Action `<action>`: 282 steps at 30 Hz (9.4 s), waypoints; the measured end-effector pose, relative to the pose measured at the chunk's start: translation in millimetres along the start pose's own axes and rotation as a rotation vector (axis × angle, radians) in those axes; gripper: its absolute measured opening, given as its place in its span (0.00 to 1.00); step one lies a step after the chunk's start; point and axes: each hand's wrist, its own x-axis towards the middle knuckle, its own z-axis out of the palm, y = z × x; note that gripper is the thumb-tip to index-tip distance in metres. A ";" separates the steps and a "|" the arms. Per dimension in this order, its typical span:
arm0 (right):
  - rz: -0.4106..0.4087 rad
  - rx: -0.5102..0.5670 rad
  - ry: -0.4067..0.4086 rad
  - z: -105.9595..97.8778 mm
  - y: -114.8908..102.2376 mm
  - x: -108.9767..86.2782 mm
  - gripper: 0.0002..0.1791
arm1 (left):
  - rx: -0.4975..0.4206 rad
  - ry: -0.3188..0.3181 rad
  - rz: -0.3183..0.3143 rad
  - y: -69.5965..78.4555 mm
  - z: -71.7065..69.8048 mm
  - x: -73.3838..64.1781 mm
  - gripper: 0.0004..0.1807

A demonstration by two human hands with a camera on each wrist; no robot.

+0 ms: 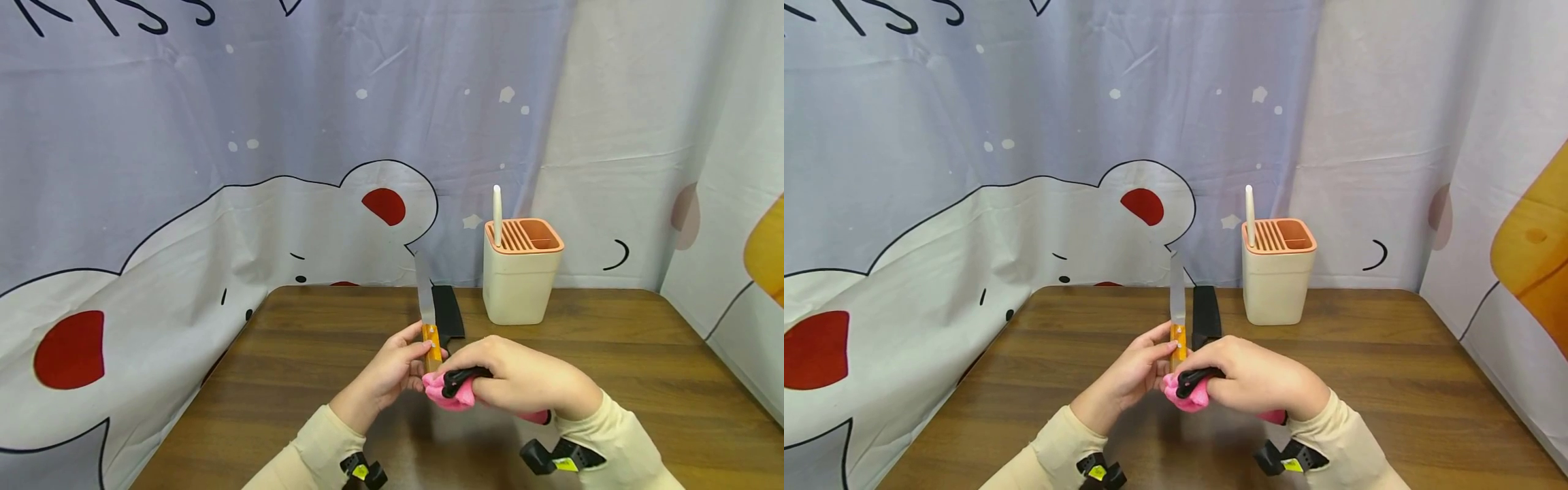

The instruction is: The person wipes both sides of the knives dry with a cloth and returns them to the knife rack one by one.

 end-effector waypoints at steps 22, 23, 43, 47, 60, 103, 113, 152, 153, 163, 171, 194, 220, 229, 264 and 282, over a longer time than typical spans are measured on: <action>0.134 -0.280 0.261 11.7 20.2 7.4 0.27 | -0.008 -0.047 -0.011 1.8 6.6 -3.9 0.29; 0.137 -0.276 0.243 11.3 18.7 7.1 0.28 | -0.013 -0.046 -0.011 1.7 6.3 -3.6 0.29; -0.037 -0.002 0.010 3.9 4.0 2.9 0.31 | -0.016 -0.009 -0.009 -2.1 -0.5 1.7 0.28; -0.043 0.073 -0.005 0.6 7.1 1.6 0.30 | -0.018 -0.013 -0.011 -3.4 -0.7 2.3 0.28; 0.146 -0.101 0.350 -0.3 30.7 3.2 0.28 | 0.017 -0.051 -0.005 -1.5 4.0 -2.1 0.30; 0.170 -0.165 0.332 2.3 26.9 6.0 0.28 | 0.009 -0.014 -0.013 -6.1 4.8 0.4 0.30; 0.208 -0.285 0.405 17.7 33.7 13.2 0.30 | -0.004 -0.032 -0.010 -3.4 9.6 -1.7 0.29; 0.069 -0.192 0.113 13.6 8.1 6.9 0.27 | -0.016 0.053 0.003 -8.5 -7.6 6.9 0.40; 0.061 -0.196 0.113 13.7 8.0 7.1 0.27 | -0.022 0.050 0.002 -8.3 -7.5 6.9 0.40; 0.017 -0.150 0.090 11.5 6.0 8.9 0.26 | -0.051 0.022 -0.013 -9.7 -9.5 8.1 0.38; 0.032 -0.125 0.086 0.9 3.5 6.8 0.29 | -0.060 -0.005 -0.035 -12.6 -10.6 8.7 0.40; 0.632 -0.398 0.054 -54.6 102.9 -107.7 0.24 | 0.067 0.070 -0.024 -15.2 -20.1 17.2 0.31; 0.787 -0.394 -0.080 -54.7 132.9 -162.5 0.23 | 0.444 0.240 0.131 0.6 -27.6 13.6 0.31; 0.728 -0.415 0.007 -100.5 120.7 -116.7 0.31 | 0.665 0.300 0.206 29.3 -26.5 1.0 0.24; 0.683 -0.550 0.347 -96.0 158.1 -71.3 0.43 | 0.799 0.287 0.934 236.6 89.5 57.6 0.06; 0.719 -0.533 0.342 -94.4 154.0 -69.7 0.42 | 1.041 0.388 0.699 252.1 113.9 89.4 0.11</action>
